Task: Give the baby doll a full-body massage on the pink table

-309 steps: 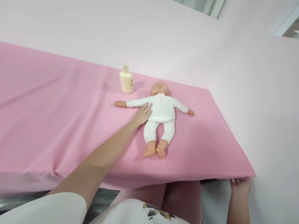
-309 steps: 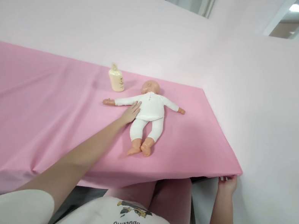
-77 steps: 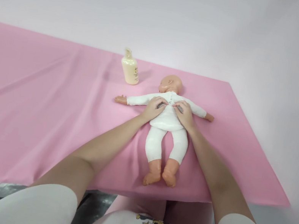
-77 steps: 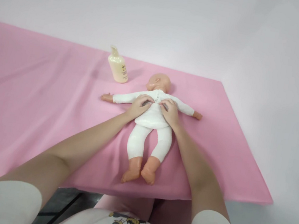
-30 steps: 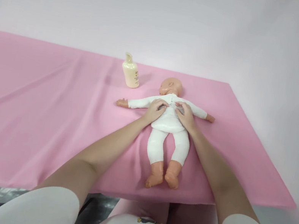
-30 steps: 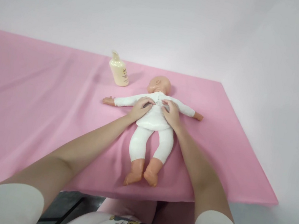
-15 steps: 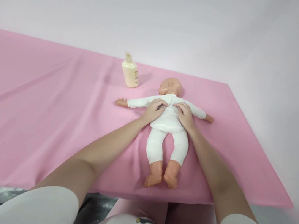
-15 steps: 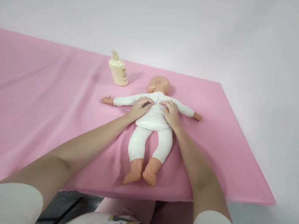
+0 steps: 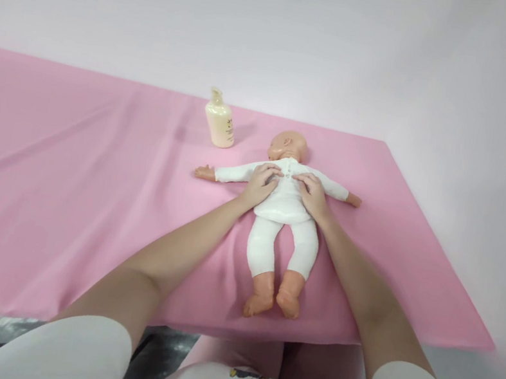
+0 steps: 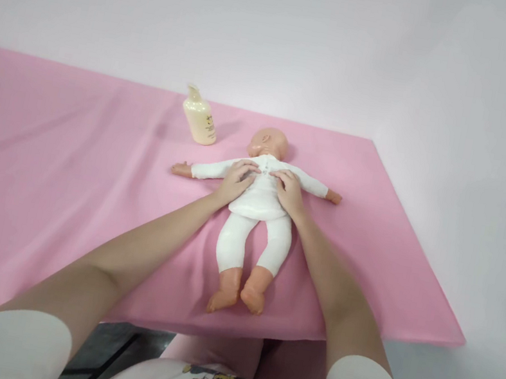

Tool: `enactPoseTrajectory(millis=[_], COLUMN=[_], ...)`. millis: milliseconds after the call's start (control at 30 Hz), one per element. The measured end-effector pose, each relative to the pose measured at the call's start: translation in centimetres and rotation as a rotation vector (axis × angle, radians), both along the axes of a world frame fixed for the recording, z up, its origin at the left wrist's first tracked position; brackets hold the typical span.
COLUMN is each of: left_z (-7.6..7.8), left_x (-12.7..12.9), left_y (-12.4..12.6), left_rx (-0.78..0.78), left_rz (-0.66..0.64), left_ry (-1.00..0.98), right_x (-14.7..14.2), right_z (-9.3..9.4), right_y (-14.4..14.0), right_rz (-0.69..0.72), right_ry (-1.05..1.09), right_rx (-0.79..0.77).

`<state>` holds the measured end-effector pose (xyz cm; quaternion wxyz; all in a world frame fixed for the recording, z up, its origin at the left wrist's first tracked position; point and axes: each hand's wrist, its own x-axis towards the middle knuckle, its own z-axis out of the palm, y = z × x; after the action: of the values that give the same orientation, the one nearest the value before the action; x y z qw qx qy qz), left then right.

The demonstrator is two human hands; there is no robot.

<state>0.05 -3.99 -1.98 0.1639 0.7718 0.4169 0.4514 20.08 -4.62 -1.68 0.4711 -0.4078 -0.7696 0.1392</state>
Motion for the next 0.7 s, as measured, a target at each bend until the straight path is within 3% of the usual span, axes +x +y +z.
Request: enactPoseTrajectory(millis=[267,467,700], left_z=[-0.04,-0.31,-0.35], left_x=[0.01,-0.11,-0.15], left_y=[-0.02,0.32,0.30], left_rx=[0.012,0.031,0.005], left_rz=[0.009,0.006,0.028], left_ry=[0.007,0.034,0.066], right_x=[0.06,0.05,0.30], right_z=[-0.17,-0.82,-0.68], right_y=[0.13,0.30,0.38], right_rz=[0.012,-0.106,-0.087], right_ry=[0.001,-0.028,-0.061], right_rx=[-0.017,0.013,-0.048])
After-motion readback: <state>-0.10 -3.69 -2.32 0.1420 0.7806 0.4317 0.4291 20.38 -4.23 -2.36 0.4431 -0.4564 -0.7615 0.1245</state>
